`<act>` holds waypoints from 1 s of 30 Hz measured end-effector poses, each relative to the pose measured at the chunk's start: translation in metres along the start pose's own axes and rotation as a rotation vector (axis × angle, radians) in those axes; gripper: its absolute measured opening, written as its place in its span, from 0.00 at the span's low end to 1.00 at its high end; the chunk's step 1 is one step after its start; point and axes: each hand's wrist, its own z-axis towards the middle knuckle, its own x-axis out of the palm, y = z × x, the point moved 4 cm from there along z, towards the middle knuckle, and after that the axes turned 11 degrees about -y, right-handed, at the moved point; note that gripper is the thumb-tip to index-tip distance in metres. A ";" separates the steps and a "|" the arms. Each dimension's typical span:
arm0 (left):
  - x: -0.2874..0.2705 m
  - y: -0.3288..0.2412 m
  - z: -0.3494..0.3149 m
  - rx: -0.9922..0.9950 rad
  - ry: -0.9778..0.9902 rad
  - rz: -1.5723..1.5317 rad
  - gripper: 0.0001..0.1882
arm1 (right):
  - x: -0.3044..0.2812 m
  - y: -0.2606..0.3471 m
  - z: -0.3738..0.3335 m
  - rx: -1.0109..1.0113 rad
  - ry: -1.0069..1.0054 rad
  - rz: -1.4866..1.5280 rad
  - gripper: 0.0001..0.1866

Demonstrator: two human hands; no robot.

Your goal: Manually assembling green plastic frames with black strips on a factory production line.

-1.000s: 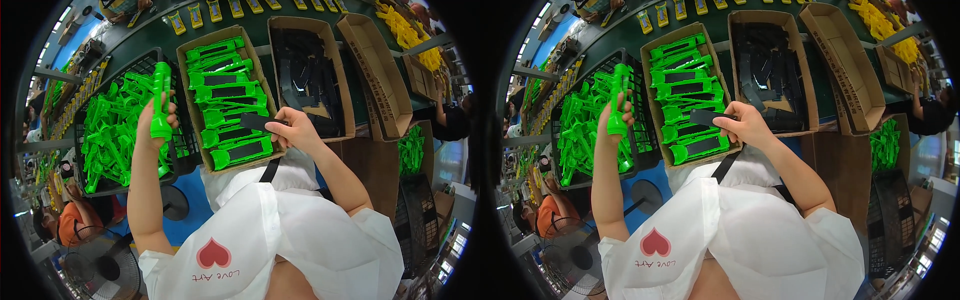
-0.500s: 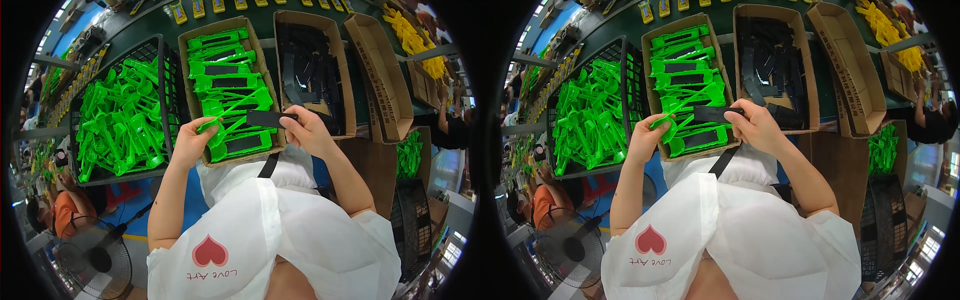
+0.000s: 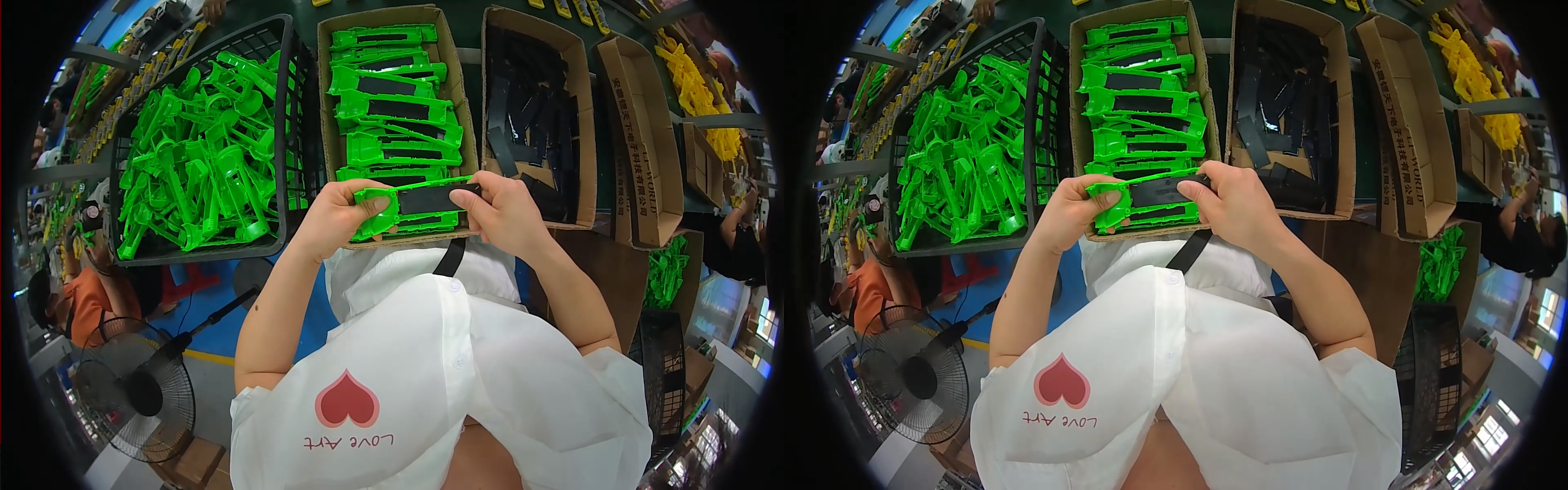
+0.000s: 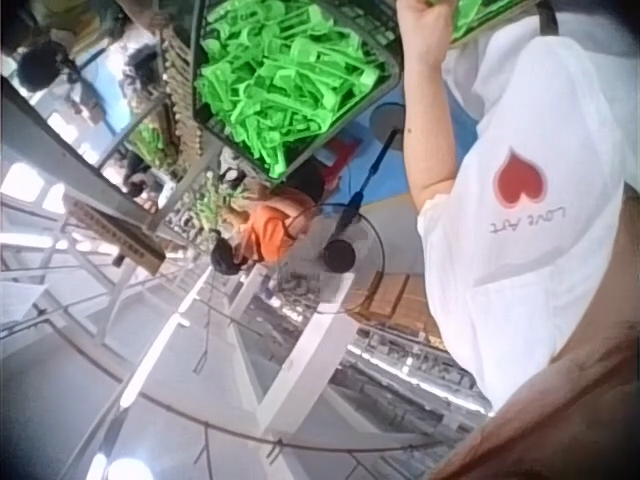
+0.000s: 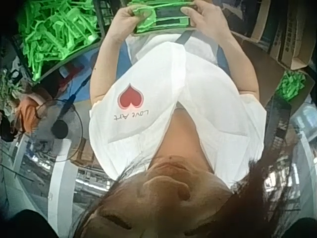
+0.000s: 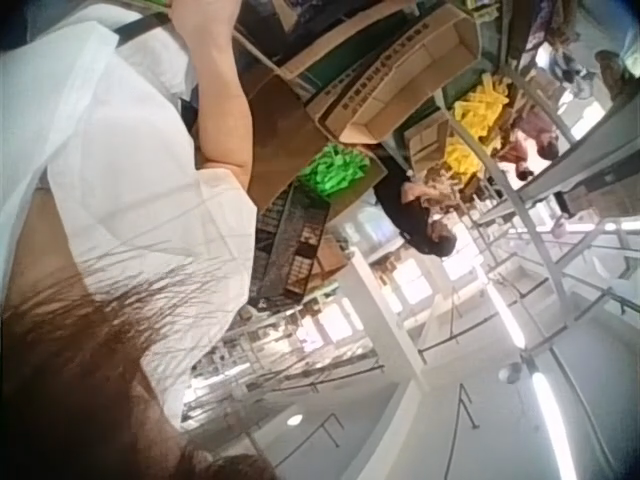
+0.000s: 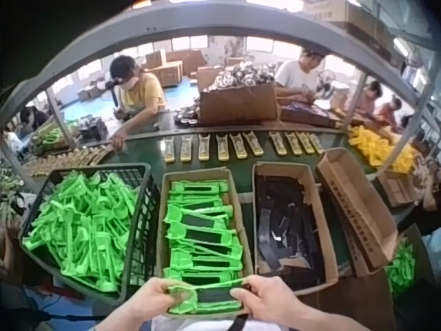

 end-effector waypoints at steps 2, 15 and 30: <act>0.001 -0.001 0.001 -0.008 0.000 -0.004 0.11 | 0.002 -0.001 0.001 -0.036 -0.026 -0.075 0.11; -0.002 0.003 0.006 0.054 -0.025 -0.035 0.09 | -0.007 -0.012 0.020 -0.217 -0.286 -0.455 0.24; 0.059 -0.021 0.024 0.591 -0.240 0.991 0.07 | 0.004 -0.022 0.030 -0.383 -0.210 -0.022 0.30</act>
